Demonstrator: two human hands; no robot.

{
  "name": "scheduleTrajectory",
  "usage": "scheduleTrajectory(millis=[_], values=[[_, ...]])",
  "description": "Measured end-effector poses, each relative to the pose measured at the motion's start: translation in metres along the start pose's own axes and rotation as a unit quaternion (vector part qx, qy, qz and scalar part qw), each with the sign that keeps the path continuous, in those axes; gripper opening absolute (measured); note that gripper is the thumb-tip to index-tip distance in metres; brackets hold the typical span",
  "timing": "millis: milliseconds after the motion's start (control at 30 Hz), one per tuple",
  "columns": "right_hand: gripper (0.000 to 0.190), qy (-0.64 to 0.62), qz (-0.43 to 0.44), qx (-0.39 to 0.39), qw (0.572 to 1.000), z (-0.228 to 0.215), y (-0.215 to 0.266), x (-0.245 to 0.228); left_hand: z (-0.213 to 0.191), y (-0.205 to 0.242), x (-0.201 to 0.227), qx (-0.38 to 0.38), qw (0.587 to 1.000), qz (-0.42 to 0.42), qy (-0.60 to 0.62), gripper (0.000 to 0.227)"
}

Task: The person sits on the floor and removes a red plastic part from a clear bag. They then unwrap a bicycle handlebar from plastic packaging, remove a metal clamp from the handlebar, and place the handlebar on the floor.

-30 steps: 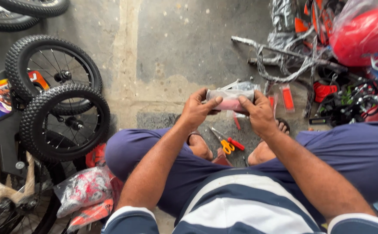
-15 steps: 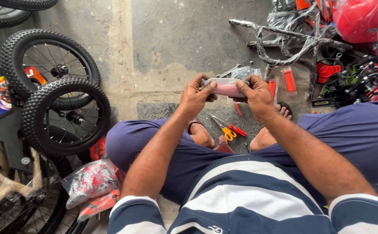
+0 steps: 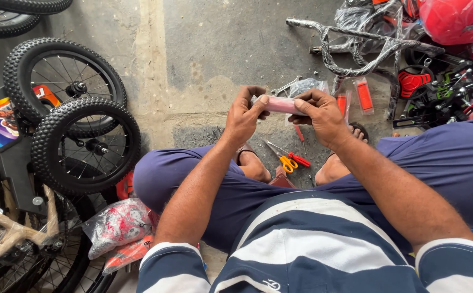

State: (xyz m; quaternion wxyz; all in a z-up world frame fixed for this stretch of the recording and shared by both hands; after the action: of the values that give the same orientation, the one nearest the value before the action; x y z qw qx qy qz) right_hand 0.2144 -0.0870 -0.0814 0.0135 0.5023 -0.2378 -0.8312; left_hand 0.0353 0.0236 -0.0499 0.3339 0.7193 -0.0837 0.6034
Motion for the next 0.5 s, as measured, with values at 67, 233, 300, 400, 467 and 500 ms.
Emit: scheduleTrajectory(millis=[67, 233, 300, 400, 467, 500], values=[[0.019, 0.007, -0.037, -0.007, 0.999, 0.000, -0.002, -0.004, 0.002, 0.000, 0.000, -0.015, 1.000, -0.015, 0.017, 0.023], [0.017, 0.022, -0.003, 0.011, 1.000, 0.000, 0.000, -0.001, 0.004, 0.004, 0.004, -0.018, 1.000, 0.010, 0.004, 0.023], [0.018, 0.030, -0.029, -0.006, 0.999, 0.003, 0.001, -0.005, 0.006, 0.005, 0.008, -0.019, 0.999, 0.029, -0.002, 0.023], [0.016, 0.027, -0.053, -0.009, 0.998, 0.001, 0.003, -0.010, 0.009, 0.006, 0.013, -0.011, 0.999, 0.017, -0.035, 0.027], [0.014, 0.028, -0.062, -0.009, 0.998, 0.002, 0.004, -0.009, 0.008, 0.010, 0.020, 0.010, 0.987, 0.027, -0.158, 0.030], [0.013, 0.034, -0.068, -0.011, 0.997, 0.002, 0.004, -0.009, 0.008, 0.011, 0.025, 0.020, 0.975, 0.035, -0.217, 0.031]])
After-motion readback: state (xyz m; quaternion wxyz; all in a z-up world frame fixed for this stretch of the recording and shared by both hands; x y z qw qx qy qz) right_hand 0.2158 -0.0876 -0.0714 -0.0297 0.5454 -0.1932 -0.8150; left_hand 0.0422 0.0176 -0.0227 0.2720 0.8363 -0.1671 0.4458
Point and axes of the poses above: each hand's wrist, its own y-axis away from the middle knuckle, its own z-axis out of the palm, x = y × z, the point moved 6 cm from there along -y, towards the middle knuckle, and after that the axes turned 3 degrees about -z, right-handed, at the moved point
